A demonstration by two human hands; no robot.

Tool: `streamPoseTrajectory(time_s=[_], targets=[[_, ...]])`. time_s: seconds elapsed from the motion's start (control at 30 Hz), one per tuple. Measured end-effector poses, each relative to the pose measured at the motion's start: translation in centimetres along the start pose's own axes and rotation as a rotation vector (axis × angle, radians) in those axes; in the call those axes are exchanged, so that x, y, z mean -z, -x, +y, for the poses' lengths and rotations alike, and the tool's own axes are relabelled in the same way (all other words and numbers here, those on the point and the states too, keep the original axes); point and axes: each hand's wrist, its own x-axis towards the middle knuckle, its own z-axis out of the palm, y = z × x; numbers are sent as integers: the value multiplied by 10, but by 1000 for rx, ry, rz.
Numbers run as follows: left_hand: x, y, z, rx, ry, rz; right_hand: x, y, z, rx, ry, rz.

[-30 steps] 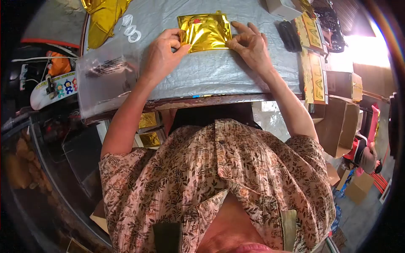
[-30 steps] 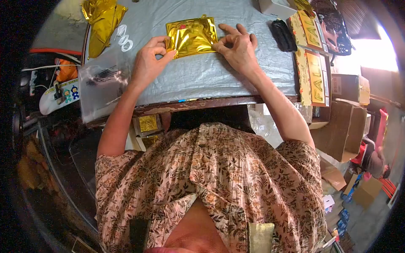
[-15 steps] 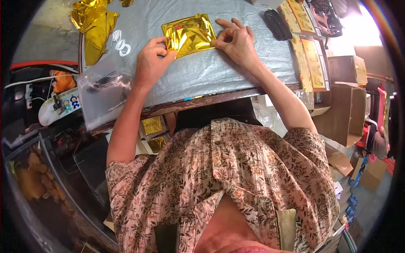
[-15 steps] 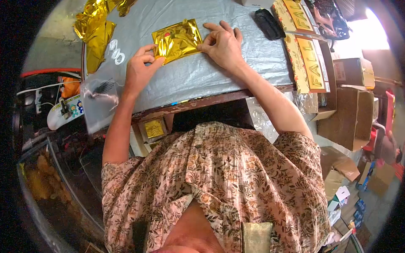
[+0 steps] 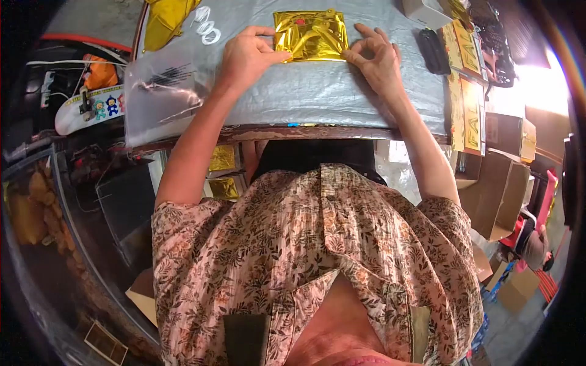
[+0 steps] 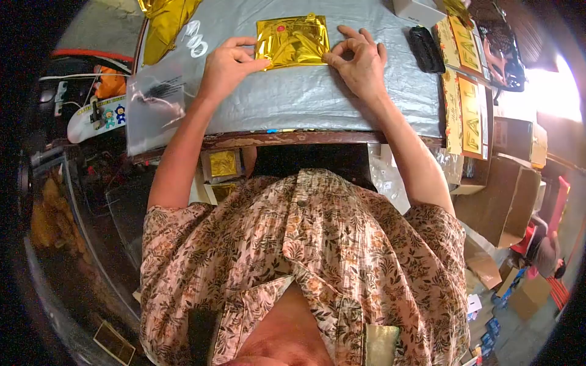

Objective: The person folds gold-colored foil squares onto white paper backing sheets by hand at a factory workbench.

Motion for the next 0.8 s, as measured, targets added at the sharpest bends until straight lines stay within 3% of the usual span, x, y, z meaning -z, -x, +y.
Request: streamPoseTrajectory(time_s=[0.4, 0.47, 0.5, 0.57, 0.6, 0.67, 0.8], targets=[[4, -3, -11, -145, -71, 131, 5, 0, -6, -38, -7, -22], [9, -6, -4, -316, -118, 194, 4, 0, -7, -53, -19, -31], [12, -9, 6, -326, -114, 187, 4, 0, -7, -61, -16, -22], [14, -15, 27, -599, -366, 98, 5, 1, -7, -44, -25, -28], [7, -19, 29, -608, -358, 92, 4, 1, -6, -40, -29, -26], [-10, -26, 29, -812, -442, -83, 5, 2, -8, -45, -23, -19], [-26, -34, 20, -793, -520, -163, 6, 2, -11, -52, -21, -17]])
